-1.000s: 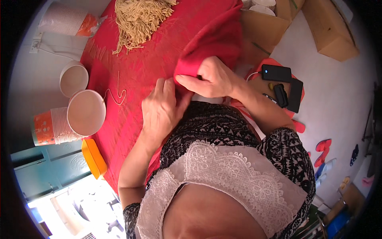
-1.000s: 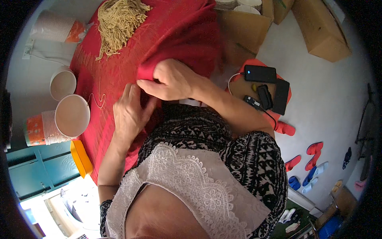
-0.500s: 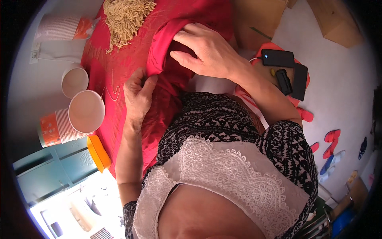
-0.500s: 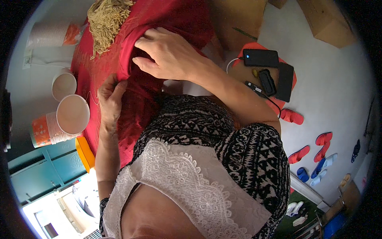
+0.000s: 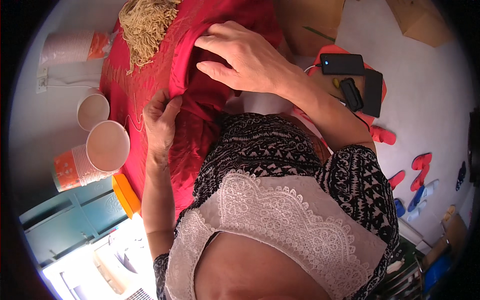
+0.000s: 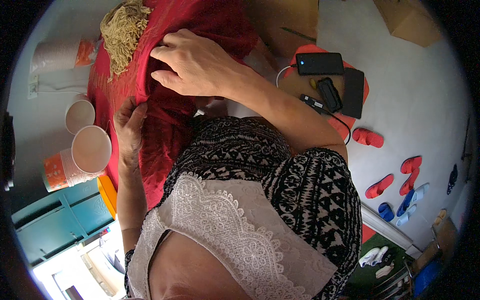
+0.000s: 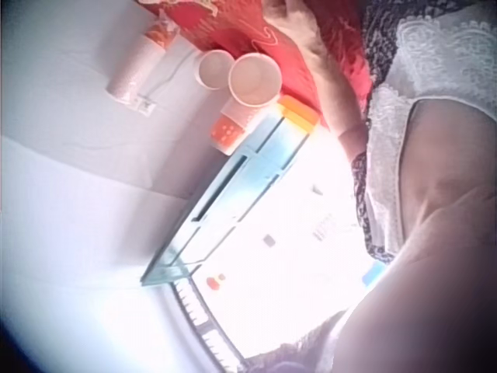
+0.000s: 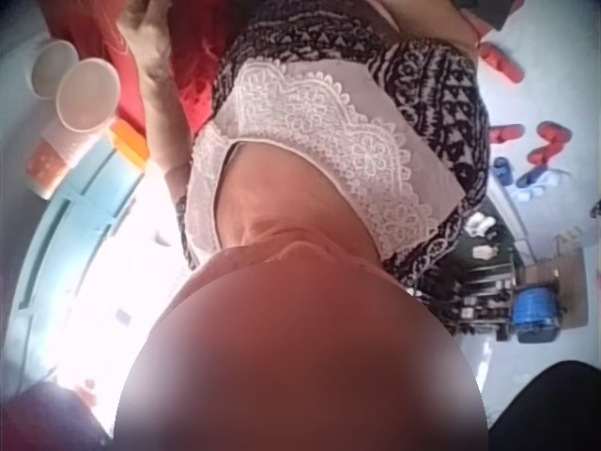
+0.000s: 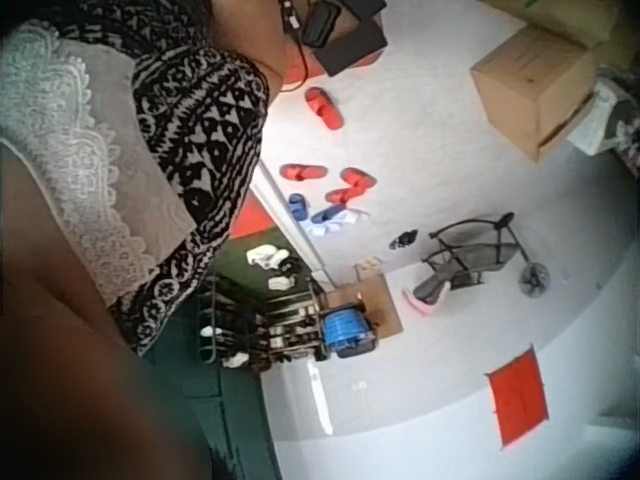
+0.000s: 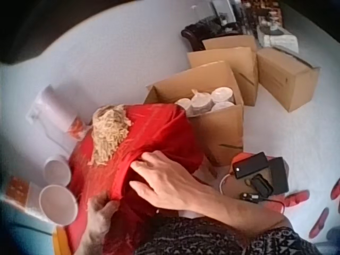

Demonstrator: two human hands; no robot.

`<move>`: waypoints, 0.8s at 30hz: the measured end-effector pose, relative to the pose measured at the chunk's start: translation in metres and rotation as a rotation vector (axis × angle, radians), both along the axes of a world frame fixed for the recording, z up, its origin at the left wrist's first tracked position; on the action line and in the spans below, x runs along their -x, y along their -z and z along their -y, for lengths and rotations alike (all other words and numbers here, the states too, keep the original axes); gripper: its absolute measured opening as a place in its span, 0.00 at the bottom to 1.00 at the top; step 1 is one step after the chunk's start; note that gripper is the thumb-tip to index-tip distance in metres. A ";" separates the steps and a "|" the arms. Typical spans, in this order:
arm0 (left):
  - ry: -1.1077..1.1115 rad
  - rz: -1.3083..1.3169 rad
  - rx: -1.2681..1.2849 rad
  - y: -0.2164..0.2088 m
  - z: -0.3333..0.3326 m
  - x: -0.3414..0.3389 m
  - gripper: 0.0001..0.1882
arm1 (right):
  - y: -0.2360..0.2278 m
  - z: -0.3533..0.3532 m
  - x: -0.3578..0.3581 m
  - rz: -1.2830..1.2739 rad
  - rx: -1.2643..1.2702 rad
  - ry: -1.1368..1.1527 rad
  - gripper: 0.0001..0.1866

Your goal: Attaching string handles to decorative paper buckets by threading the string through pre-punched holes and tying knots.

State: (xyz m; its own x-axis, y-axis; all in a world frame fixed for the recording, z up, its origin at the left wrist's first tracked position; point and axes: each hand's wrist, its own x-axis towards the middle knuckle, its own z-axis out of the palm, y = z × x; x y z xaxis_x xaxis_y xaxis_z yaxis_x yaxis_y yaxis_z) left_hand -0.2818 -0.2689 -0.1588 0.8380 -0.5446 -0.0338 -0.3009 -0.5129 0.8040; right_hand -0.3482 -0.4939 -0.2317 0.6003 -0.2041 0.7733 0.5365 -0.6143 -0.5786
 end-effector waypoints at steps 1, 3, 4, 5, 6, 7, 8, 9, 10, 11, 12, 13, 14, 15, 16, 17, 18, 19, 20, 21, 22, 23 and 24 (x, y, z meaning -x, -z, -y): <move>0.000 0.010 -0.006 0.000 0.000 0.000 0.05 | 0.000 0.000 0.000 -0.008 -0.003 -0.006 0.20; -0.004 -0.011 -0.008 -0.001 -0.002 0.000 0.03 | 0.002 0.000 0.000 -0.017 -0.008 -0.011 0.20; -0.008 -0.033 -0.008 -0.001 -0.003 -0.001 0.03 | 0.003 0.000 0.000 -0.004 -0.009 -0.009 0.20; -0.006 -0.035 -0.011 -0.001 -0.004 -0.003 0.03 | 0.004 0.000 -0.001 0.009 -0.010 -0.008 0.20; 0.004 -0.044 0.011 0.000 -0.005 -0.004 0.03 | 0.004 0.000 -0.001 0.009 -0.011 -0.008 0.20; 0.015 -0.053 0.032 0.000 -0.005 -0.004 0.03 | 0.004 -0.001 -0.001 0.007 -0.017 -0.024 0.20; 0.014 -0.054 0.031 -0.001 -0.005 -0.003 0.03 | 0.004 -0.001 -0.002 0.005 -0.023 -0.041 0.20; 0.001 -0.063 0.028 -0.003 -0.004 -0.002 0.03 | 0.005 -0.001 -0.003 0.004 -0.025 -0.038 0.20; -0.013 -0.072 0.026 -0.004 -0.002 -0.001 0.03 | 0.006 -0.002 -0.005 0.013 -0.033 -0.021 0.19; -0.010 -0.073 0.024 -0.003 -0.003 -0.003 0.03 | 0.007 -0.003 -0.006 0.023 -0.041 -0.005 0.18; -0.006 -0.093 0.047 -0.001 -0.005 -0.004 0.04 | 0.006 -0.003 -0.006 0.023 -0.042 -0.005 0.18; -0.003 -0.113 0.069 -0.001 -0.007 -0.005 0.04 | 0.005 -0.003 -0.006 0.019 -0.038 -0.005 0.18; -0.003 -0.113 0.068 -0.001 -0.007 -0.005 0.04 | 0.005 -0.004 -0.006 0.016 -0.034 -0.005 0.18; -0.003 -0.113 0.070 -0.001 -0.006 -0.005 0.04 | 0.005 -0.004 -0.007 0.017 -0.034 -0.004 0.18; -0.002 -0.114 0.071 0.000 -0.006 -0.005 0.04 | 0.005 -0.004 -0.008 0.018 -0.037 -0.003 0.18; -0.001 -0.113 0.071 -0.001 -0.006 -0.005 0.04 | 0.006 -0.004 -0.008 0.020 -0.039 -0.002 0.18; -0.002 -0.118 0.075 -0.001 -0.004 -0.005 0.04 | 0.006 -0.004 -0.009 0.020 -0.040 0.001 0.18; -0.002 -0.124 0.079 -0.001 -0.004 -0.004 0.04 | 0.005 -0.005 -0.009 0.036 -0.046 0.001 0.18; 0.001 -0.125 0.078 -0.001 -0.004 -0.005 0.04 | 0.005 -0.005 -0.009 0.051 -0.052 0.002 0.18; -0.013 -0.156 0.096 -0.001 -0.005 -0.006 0.04 | 0.005 -0.006 -0.009 0.048 -0.054 0.006 0.18; -0.026 -0.188 0.114 -0.001 -0.007 -0.007 0.03 | 0.005 -0.007 -0.008 0.036 -0.063 -0.007 0.18; -0.022 -0.192 0.112 -0.002 -0.008 -0.007 0.03 | 0.005 -0.008 -0.007 0.022 -0.072 -0.020 0.18; -0.032 -0.215 0.136 -0.002 -0.009 -0.008 0.03 | 0.006 -0.008 -0.007 0.020 -0.073 -0.016 0.18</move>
State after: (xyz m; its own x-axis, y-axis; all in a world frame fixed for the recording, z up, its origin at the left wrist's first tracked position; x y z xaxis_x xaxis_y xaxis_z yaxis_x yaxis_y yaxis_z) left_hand -0.2742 -0.2597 -0.1564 0.8365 -0.5296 -0.1410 -0.1012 -0.4022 0.9099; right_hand -0.3414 -0.4859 -0.2381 0.5890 -0.2509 0.7682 0.5579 -0.5616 -0.6111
